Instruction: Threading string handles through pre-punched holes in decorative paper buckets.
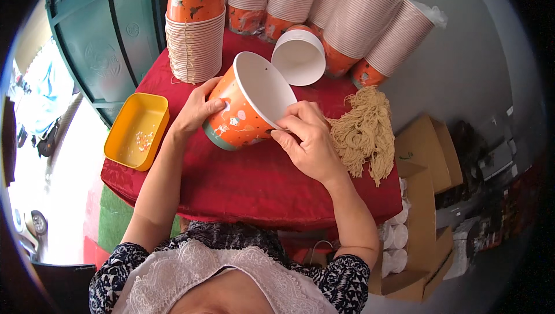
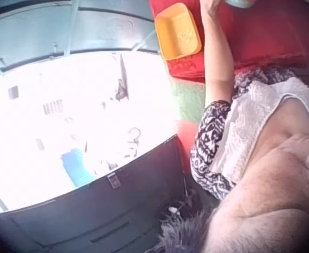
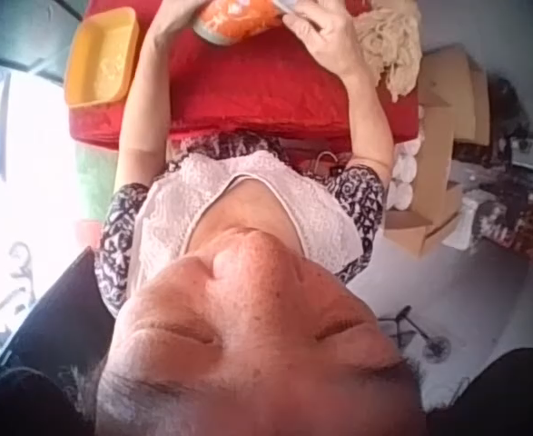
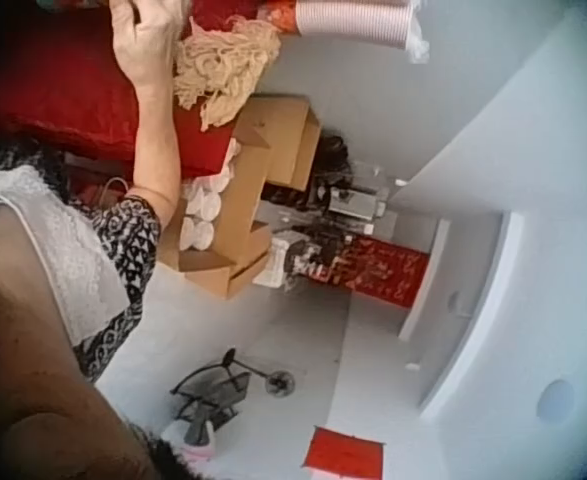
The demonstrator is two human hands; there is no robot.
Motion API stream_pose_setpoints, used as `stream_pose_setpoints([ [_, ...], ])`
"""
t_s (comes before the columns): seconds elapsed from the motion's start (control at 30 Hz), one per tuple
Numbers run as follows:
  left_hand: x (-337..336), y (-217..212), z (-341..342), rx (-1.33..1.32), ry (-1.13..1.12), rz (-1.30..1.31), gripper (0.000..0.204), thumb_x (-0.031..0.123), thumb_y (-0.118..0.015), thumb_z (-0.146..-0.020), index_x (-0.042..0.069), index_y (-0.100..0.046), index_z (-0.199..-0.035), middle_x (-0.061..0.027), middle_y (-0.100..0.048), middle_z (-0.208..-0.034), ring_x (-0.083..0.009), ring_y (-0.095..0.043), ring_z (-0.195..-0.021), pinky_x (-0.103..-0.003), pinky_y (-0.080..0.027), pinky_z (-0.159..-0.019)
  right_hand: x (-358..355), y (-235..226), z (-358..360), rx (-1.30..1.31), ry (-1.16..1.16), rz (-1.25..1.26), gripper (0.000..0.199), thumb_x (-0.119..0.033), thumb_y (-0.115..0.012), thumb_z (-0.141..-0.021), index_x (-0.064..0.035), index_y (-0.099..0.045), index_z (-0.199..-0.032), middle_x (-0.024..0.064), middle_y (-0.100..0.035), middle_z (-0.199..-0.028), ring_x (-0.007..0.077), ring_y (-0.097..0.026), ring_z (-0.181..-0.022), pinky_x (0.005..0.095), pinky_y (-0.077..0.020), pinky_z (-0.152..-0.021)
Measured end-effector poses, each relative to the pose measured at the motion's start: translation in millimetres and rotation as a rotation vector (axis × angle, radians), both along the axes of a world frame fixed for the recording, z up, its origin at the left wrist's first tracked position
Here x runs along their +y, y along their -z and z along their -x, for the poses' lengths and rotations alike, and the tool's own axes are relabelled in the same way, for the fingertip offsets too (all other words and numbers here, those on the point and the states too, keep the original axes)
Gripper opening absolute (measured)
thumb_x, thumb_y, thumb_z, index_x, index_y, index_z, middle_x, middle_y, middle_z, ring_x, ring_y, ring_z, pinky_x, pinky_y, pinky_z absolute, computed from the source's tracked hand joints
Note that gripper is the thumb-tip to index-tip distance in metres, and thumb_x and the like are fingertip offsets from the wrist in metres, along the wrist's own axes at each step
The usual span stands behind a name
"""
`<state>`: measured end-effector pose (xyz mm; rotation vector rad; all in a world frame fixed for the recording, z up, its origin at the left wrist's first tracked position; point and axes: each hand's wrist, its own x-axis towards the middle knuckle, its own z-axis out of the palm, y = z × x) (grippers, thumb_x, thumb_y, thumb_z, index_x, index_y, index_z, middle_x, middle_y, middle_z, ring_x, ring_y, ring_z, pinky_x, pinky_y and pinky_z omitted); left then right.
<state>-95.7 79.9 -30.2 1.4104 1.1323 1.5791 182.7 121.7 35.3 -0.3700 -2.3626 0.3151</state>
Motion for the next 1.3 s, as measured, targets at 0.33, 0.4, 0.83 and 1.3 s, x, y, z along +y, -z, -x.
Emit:
stream_pose_setpoints([
  [0.33, 1.4, -6.4, -21.0, 0.382, -0.900, -0.589, 0.030, 0.004, -0.081, -0.074, 0.000, -0.063, -0.098, -0.0100, -0.060, -0.095, -0.0211, -0.059, -0.085, -0.031, -0.050, -0.078, 11.4, 46.5, 36.9, 0.493, -0.034, 0.334, 0.005, 0.001, -0.064, -0.092, 0.0001, -0.059, -0.092, 0.0018, -0.051, -0.083, 0.0082, -0.044, -0.068, 0.0242, -0.0373, -0.059],
  [0.4, -1.3, -6.0, -32.4, 0.443, -1.003, -0.713, 0.023, -0.004, -0.077, -0.074, 0.002, -0.061, -0.089, -0.0082, -0.059, -0.088, -0.0166, -0.051, -0.069, -0.029, -0.046, -0.062, 18.8, 62.1, 42.3, 0.598, 0.043, 0.296, 0.007, 0.002, -0.064, -0.091, -0.0004, -0.058, -0.093, 0.0008, -0.050, -0.083, 0.0076, -0.044, -0.069, 0.0234, -0.0378, -0.060],
  [0.83, -14.1, 9.8, -93.1, 0.402, -0.450, -0.490, 0.024, -0.011, -0.069, -0.077, 0.002, -0.059, -0.095, -0.0120, -0.061, -0.086, -0.0267, -0.065, -0.075, -0.034, -0.053, -0.063, 10.9, 83.5, 50.2, 0.668, -0.254, 0.915, 0.013, -0.010, -0.066, -0.097, -0.0017, -0.058, -0.102, -0.0035, -0.058, -0.092, 0.0028, -0.049, -0.080, 0.0189, -0.0428, -0.070],
  [1.3, -15.1, 19.1, -95.4, 0.468, -0.462, -0.460, 0.029, -0.010, -0.071, -0.075, 0.002, -0.058, -0.099, -0.0144, -0.060, -0.092, -0.0332, -0.064, -0.079, -0.039, -0.053, -0.065, 5.7, 89.4, 45.0, 0.575, -0.196, 0.925, 0.012, -0.012, -0.066, -0.096, -0.0018, -0.059, -0.097, -0.0060, -0.057, -0.087, 0.0019, -0.048, -0.076, 0.0180, -0.0409, -0.067],
])
